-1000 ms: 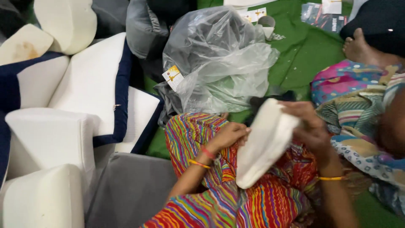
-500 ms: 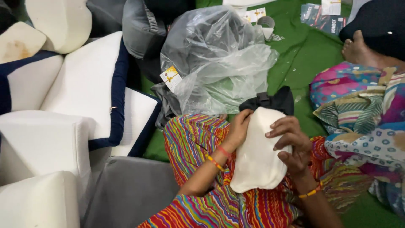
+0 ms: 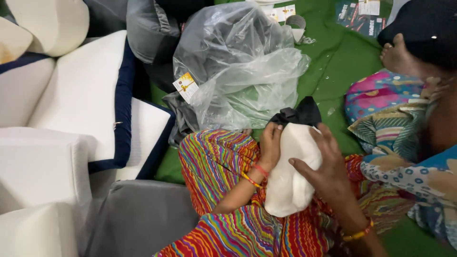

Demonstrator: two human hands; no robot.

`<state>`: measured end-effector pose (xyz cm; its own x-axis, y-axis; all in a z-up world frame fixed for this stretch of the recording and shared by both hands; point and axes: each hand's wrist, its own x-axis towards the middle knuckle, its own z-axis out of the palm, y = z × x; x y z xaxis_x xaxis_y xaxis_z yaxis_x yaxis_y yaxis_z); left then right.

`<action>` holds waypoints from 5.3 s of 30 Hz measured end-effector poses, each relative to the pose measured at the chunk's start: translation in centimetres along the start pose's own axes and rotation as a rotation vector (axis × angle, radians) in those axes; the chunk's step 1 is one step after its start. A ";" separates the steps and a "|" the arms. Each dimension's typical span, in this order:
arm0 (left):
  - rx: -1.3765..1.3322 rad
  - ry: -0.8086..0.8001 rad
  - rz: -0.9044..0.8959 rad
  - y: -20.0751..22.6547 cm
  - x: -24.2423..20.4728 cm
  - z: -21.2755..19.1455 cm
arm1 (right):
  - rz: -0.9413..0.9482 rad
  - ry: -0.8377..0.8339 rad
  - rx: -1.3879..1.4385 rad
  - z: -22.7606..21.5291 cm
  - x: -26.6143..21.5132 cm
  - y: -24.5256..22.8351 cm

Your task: The person sits on the floor and stuffs a white foam insert into a black fabric pillow cover, pulling and working the cover over the foam and adjusting it to fit. They then press and shape the covered pillow and set it aside with other finished pieces.

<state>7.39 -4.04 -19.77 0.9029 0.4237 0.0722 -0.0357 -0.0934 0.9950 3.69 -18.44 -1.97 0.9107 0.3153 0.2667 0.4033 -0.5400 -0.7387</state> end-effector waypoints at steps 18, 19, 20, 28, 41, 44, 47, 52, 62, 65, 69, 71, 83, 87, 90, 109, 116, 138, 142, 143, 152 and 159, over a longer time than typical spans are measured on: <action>-0.490 -0.470 -0.206 -6.6 10.9 -0.1 | -0.164 0.019 0.203 5.8 3.3 8.8; -0.487 -0.473 -0.215 -7.6 10.6 -0.2 | -0.154 0.019 0.205 6.1 3.3 9.9; -0.439 -0.484 -0.181 -8.6 10.2 -0.3 | 0.052 0.150 0.549 6.4 3.3 11.0; -0.590 -0.633 -0.196 -6.7 9.7 0.1 | 0.098 0.152 0.461 5.5 5.2 19.9; -0.617 -0.752 -0.233 -7.3 11.5 -1.2 | 0.241 -0.232 0.204 2.4 8.8 22.3; -0.651 -0.753 -0.220 -5.5 11.1 -1.8 | 0.184 -0.230 0.072 3.3 8.0 22.0; -0.710 -0.764 -0.160 -2.9 10.2 -2.7 | 0.231 -0.256 0.169 4.1 6.0 22.4; -0.721 -0.775 0.014 -0.9 7.7 -5.2 | 0.180 -0.259 0.205 4.4 3.4 20.8; -0.379 -0.318 0.339 5.3 11.6 -14.8 | -0.016 -0.557 0.571 3.7 14.7 6.7; -0.229 -0.248 0.345 1.1 13.7 -18.1 | -0.067 -0.701 0.453 8.8 16.3 5.7; -0.012 -0.301 0.181 -2.0 11.4 -19.4 | 0.039 -0.702 0.244 16.6 14.5 15.0; -0.048 -0.355 0.161 -3.1 13.0 -18.5 | 0.074 -0.655 0.337 17.5 14.4 20.8; -0.542 -0.351 -0.042 -11.2 14.0 -17.4 | 0.125 -0.655 0.475 17.2 19.3 16.9; -0.595 -0.288 -0.036 -9.1 13.4 -18.1 | 0.308 -0.914 0.419 14.3 20.5 11.9; -0.483 -0.315 -0.051 -14.1 14.6 -15.8 | 0.328 -1.005 0.366 14.0 21.0 18.9; -0.507 -0.614 -0.175 -13.3 12.8 -24.9 | -0.025 -0.638 0.281 19.2 16.0 10.2; -0.239 -0.273 -0.051 -6.6 14.2 -18.8 | 0.091 -0.549 0.319 19.5 17.9 15.7; -0.090 -0.042 0.053 -6.9 15.4 -14.3 | 0.096 -0.652 0.606 15.7 19.0 16.3; -0.157 -0.126 -0.013 -9.7 15.4 -16.4 | 0.175 -0.660 0.460 16.5 17.9 14.6; -0.161 -0.226 -0.055 -9.3 15.2 -17.4 | 0.211 -0.626 0.433 17.0 17.4 15.3; 0.204 -0.183 0.120 -3.4 14.8 -17.7 | 0.167 -0.344 0.234 19.7 16.5 14.8; 0.331 0.037 0.223 -6.1 16.4 -15.5 | -0.219 -0.078 0.001 21.0 17.2 11.6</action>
<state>15.79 17.49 -23.60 0.8723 0.3921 0.2923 -0.0835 -0.4695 0.8790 22.18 -2.88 -18.94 0.7916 0.4845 0.3722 0.5906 -0.4508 -0.6693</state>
